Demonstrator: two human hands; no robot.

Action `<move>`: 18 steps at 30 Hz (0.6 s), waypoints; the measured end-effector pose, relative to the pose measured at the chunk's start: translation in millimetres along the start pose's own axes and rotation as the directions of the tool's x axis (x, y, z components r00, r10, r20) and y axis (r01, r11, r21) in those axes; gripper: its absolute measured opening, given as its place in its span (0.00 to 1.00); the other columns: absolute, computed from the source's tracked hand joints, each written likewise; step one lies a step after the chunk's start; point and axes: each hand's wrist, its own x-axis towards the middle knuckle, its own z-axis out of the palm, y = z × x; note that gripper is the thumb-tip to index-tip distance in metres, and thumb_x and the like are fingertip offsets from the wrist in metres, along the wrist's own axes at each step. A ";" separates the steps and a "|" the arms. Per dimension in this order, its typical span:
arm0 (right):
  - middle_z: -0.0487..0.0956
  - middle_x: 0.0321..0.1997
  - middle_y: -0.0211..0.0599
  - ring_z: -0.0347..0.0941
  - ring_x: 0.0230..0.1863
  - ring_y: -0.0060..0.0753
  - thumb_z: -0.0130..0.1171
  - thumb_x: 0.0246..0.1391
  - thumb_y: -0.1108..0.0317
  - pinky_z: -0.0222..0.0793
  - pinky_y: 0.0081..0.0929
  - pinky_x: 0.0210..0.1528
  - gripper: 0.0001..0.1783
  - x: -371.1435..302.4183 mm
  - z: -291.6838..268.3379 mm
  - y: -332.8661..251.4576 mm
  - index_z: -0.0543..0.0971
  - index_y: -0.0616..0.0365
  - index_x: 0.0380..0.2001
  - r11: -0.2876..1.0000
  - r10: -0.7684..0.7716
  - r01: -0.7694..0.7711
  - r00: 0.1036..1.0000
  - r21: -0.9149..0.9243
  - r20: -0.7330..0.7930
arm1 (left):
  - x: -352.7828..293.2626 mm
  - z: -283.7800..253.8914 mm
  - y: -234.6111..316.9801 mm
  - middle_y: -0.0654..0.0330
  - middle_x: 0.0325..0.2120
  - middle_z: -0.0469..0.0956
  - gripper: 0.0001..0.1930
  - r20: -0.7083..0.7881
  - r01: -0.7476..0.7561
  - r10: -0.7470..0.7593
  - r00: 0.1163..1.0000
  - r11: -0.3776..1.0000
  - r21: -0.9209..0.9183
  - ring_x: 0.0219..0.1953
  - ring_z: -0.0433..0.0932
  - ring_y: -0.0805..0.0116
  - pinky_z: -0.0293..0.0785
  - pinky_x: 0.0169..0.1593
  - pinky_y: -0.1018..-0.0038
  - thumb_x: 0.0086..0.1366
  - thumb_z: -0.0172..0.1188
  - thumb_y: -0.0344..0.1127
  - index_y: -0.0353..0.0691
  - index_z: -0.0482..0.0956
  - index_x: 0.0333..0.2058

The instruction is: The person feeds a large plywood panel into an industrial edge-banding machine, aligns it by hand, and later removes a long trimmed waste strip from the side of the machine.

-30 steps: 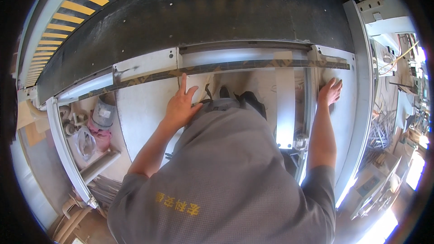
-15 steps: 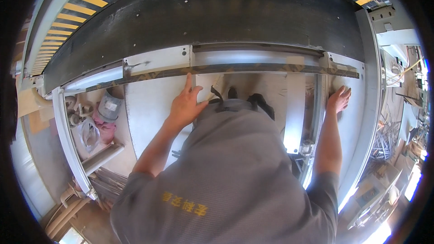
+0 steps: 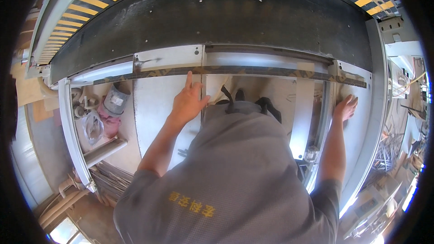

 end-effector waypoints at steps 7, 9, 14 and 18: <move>0.64 0.78 0.40 0.57 0.78 0.48 0.33 0.70 0.30 0.45 0.57 0.76 0.43 1.1 0.1 1.5 0.63 0.47 0.75 1.000 0.017 -0.017 1.000 -0.015 0.013 | 17.7 -1.5 -16.7 0.43 0.72 0.59 0.29 -0.201 -0.088 0.087 0.976 0.996 0.005 0.64 0.71 0.42 0.70 0.65 0.55 0.62 0.69 0.46 0.38 0.73 0.58; 0.64 0.78 0.39 0.57 0.78 0.48 0.32 0.70 0.29 0.45 0.56 0.76 0.43 0.7 1.7 2.8 0.63 0.46 0.75 1.000 -0.007 0.007 1.000 -0.005 0.015 | 34.9 9.2 -8.2 0.46 0.69 0.63 0.31 -0.230 -0.131 0.112 0.967 0.989 -0.066 0.69 0.64 0.43 0.64 0.69 0.54 0.61 0.70 0.43 0.39 0.72 0.60; 0.63 0.78 0.40 0.56 0.78 0.46 0.32 0.70 0.29 0.45 0.55 0.77 0.43 1.6 3.6 5.7 0.62 0.46 0.75 1.000 -0.006 0.006 1.000 0.015 -0.018 | 70.5 39.8 38.0 0.49 0.68 0.66 0.31 -0.359 -0.486 0.435 0.826 0.871 -0.065 0.69 0.64 0.46 0.61 0.70 0.53 0.61 0.70 0.42 0.39 0.73 0.62; 0.59 0.80 0.44 0.55 0.78 0.51 0.34 0.70 0.29 0.48 0.57 0.77 0.45 0.7 0.3 4.5 0.59 0.49 0.76 0.998 0.019 -0.016 0.999 0.063 -0.048 | 66.8 67.8 66.3 0.50 0.64 0.71 0.28 -0.298 -0.677 0.608 0.736 0.668 -0.309 0.59 0.77 0.51 0.73 0.61 0.57 0.63 0.69 0.42 0.39 0.75 0.60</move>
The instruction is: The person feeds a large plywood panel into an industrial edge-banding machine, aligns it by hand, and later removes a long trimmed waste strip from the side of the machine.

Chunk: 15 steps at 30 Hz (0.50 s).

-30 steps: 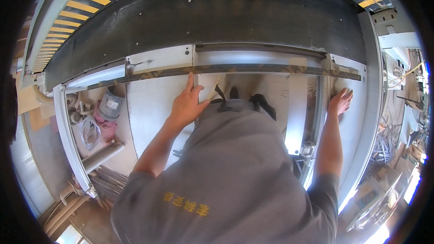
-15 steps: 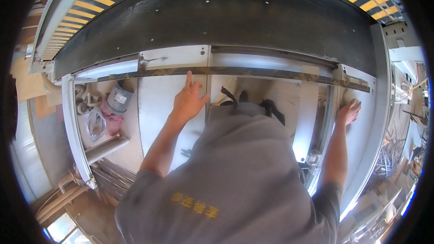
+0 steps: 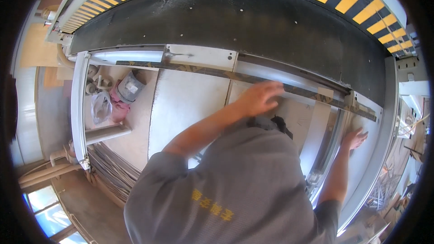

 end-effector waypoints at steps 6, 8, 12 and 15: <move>0.59 0.78 0.48 0.57 0.76 0.56 0.37 0.70 0.31 0.54 0.57 0.74 0.45 -0.4 -3.4 -0.6 0.57 0.53 0.76 1.000 0.030 -0.030 0.999 -0.009 -0.015 | -21.8 60.0 -33.3 0.59 0.56 0.78 0.29 0.608 0.645 -0.480 0.633 -0.108 -0.757 0.52 0.81 0.62 0.79 0.52 0.66 0.71 0.64 0.53 0.44 0.72 0.63; 0.60 0.78 0.50 0.57 0.76 0.57 0.38 0.70 0.33 0.54 0.56 0.75 0.44 2.1 -0.6 3.6 0.58 0.54 0.76 1.000 -0.008 0.009 0.999 0.025 -0.032 | -23.1 74.5 -50.9 0.59 0.56 0.77 0.30 0.397 0.436 -0.582 0.709 -0.080 -0.896 0.53 0.81 0.63 0.79 0.53 0.68 0.71 0.63 0.54 0.44 0.70 0.63; 0.62 0.76 0.53 0.57 0.76 0.58 0.41 0.70 0.34 0.53 0.53 0.76 0.44 9.4 4.1 22.0 0.62 0.59 0.74 0.984 -0.038 0.050 0.997 0.173 -0.072 | -11.9 75.6 -68.3 0.58 0.53 0.74 0.26 0.102 0.016 -0.750 0.654 -0.121 -0.993 0.53 0.79 0.63 0.81 0.57 0.67 0.71 0.66 0.50 0.39 0.69 0.56; 0.67 0.72 0.59 0.62 0.72 0.62 0.48 0.69 0.36 0.57 0.53 0.74 0.43 19.6 -3.2 40.4 0.65 0.63 0.71 0.964 -0.016 0.046 0.993 0.262 -0.117 | -11.2 63.8 -53.1 0.58 0.47 0.76 0.22 0.040 -0.112 -0.771 0.635 -0.143 -0.983 0.50 0.81 0.62 0.83 0.57 0.66 0.69 0.68 0.45 0.36 0.72 0.51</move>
